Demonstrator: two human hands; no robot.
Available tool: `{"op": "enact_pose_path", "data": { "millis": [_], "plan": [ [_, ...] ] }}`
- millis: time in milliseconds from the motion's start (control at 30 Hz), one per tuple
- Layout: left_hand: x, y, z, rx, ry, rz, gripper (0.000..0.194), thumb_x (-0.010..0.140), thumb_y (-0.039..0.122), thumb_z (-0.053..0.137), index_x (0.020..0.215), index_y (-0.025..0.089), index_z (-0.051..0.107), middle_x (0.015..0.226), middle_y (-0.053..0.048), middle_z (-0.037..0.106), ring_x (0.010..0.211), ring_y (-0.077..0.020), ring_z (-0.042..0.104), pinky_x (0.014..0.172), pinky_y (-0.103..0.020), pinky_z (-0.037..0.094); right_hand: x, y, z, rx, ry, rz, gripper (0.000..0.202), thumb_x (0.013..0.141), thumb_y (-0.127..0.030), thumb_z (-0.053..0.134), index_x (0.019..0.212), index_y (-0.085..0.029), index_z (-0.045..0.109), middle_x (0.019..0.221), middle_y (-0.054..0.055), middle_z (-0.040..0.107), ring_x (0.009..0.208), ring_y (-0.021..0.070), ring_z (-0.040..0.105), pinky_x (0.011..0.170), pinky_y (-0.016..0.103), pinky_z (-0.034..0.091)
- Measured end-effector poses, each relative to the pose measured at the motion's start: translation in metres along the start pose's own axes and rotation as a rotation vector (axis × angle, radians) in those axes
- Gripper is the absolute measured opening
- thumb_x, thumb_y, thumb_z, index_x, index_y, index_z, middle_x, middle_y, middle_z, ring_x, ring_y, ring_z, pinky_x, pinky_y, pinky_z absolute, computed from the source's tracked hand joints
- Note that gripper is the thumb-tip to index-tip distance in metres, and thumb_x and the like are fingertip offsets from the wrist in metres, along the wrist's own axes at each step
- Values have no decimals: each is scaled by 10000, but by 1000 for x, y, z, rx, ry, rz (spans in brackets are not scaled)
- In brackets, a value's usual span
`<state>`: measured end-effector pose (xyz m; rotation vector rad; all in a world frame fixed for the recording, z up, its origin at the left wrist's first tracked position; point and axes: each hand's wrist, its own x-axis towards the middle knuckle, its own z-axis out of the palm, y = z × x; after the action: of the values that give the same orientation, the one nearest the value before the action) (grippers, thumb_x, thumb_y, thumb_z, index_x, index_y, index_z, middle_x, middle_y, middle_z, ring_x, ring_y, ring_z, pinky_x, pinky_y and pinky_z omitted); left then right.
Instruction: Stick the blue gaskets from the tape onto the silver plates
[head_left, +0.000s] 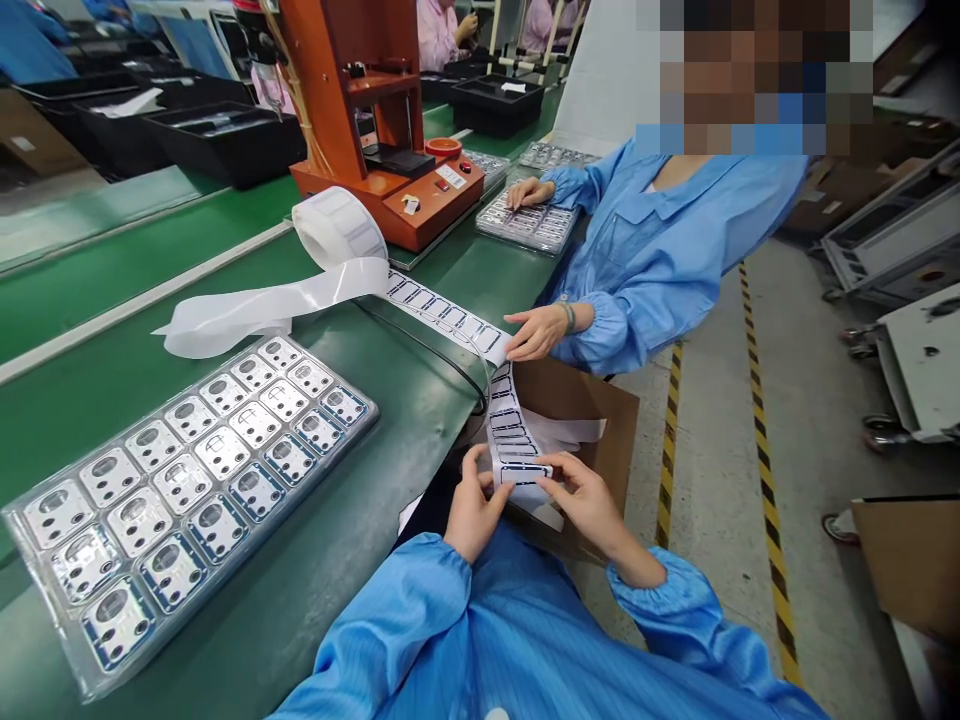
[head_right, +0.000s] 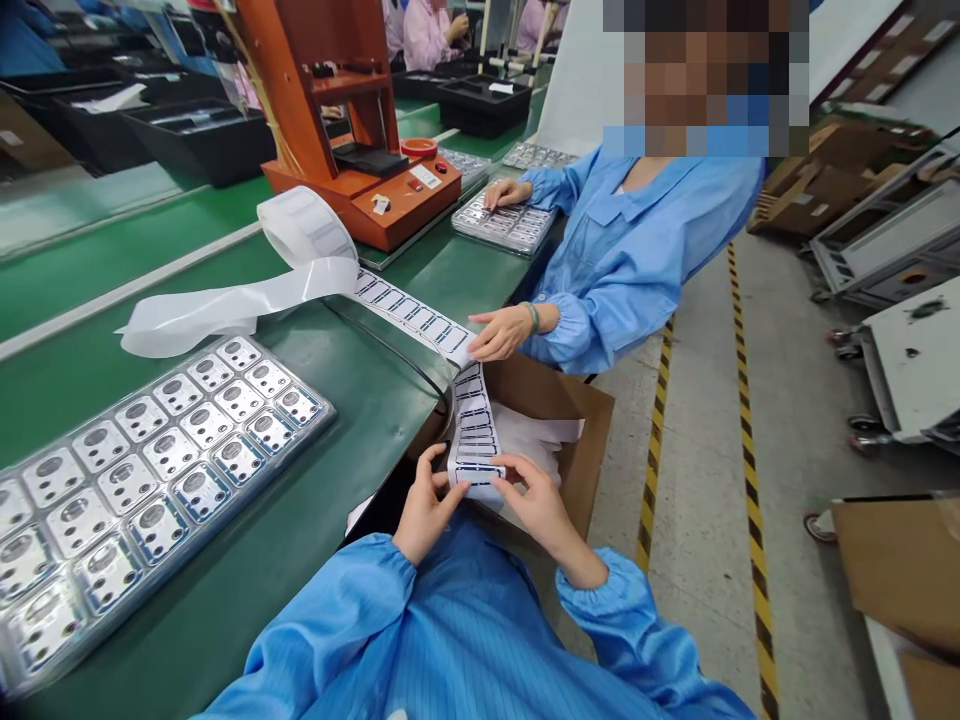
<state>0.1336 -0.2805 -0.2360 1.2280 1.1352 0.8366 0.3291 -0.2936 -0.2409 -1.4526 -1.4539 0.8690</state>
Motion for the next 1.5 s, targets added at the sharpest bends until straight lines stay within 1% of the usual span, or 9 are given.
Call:
{"op": "enact_pose_path", "data": {
  "millis": [100, 233, 333, 400, 500, 633, 800, 933, 1500],
  "plan": [
    [-1, 0, 2, -72, -68, 23, 799, 842, 232, 645, 1512, 183, 212, 957, -34, 760, 870, -165, 705, 815, -272, 516, 1, -1, -2, -34, -1, -39, 337, 845, -539, 680, 943, -223, 748, 918, 78, 718, 772, 195, 646, 700, 328, 562],
    [2, -6, 4, -186, -95, -1, 496, 838, 309, 644, 1272, 162, 457, 890, -37, 739, 830, -160, 684, 802, -259, 503, 1, -2, -3, -65, -13, -92, 402, 884, -579, 619, 811, -205, 746, 779, 58, 679, 717, 180, 633, 621, 287, 529],
    [4, -9, 4, -182, -83, -20, 355, 829, 406, 650, 1064, 166, 535, 821, -27, 707, 753, -150, 646, 717, -238, 479, 1, -1, -4, -89, -24, -126, 466, 911, -581, 578, 686, -197, 713, 662, 31, 610, 620, 156, 589, 548, 268, 484],
    [5, -9, 4, -178, -87, -21, 340, 824, 430, 645, 1010, 162, 550, 834, -35, 702, 761, -152, 643, 713, -237, 473, 2, -3, -7, -98, -25, -148, 452, 906, -587, 585, 725, -198, 727, 687, 31, 616, 635, 158, 599, 565, 274, 497],
    [5, -9, 4, -162, -89, -20, 329, 824, 418, 634, 1005, 151, 570, 869, -51, 707, 786, -160, 651, 725, -241, 475, 4, -14, -18, -145, 11, -211, 371, 908, -546, 608, 939, -203, 747, 834, 49, 660, 695, 160, 624, 631, 291, 534],
    [5, -6, 4, -107, -84, -10, 285, 829, 372, 631, 1004, 147, 608, 862, -41, 707, 786, -156, 642, 721, -233, 462, 5, -49, -34, -427, 83, -407, 178, 968, -300, 573, 1008, -208, 720, 908, 55, 673, 809, 168, 648, 746, 303, 527],
    [2, -2, 4, -30, -76, 2, 224, 833, 328, 632, 978, 157, 638, 802, -15, 687, 759, -147, 617, 709, -225, 445, 9, -80, -41, -840, -74, -603, 209, 997, -224, 510, 990, -184, 715, 928, 76, 705, 858, 196, 630, 784, 336, 463],
    [0, -1, 4, -1, -84, 13, 227, 844, 309, 616, 1008, 153, 640, 809, -22, 696, 748, -149, 625, 712, -229, 454, 12, -79, -38, -953, -177, -606, 225, 1006, -233, 487, 988, -166, 702, 925, 73, 712, 826, 199, 627, 765, 340, 434],
    [-2, 0, 3, 88, -120, 68, 250, 861, 353, 597, 1007, 160, 661, 837, -42, 708, 801, -172, 648, 760, -248, 493, 6, -74, -44, -989, -276, -521, 214, 1003, -259, 496, 961, -204, 699, 875, 57, 707, 785, 195, 617, 741, 348, 393]
  ]
}}
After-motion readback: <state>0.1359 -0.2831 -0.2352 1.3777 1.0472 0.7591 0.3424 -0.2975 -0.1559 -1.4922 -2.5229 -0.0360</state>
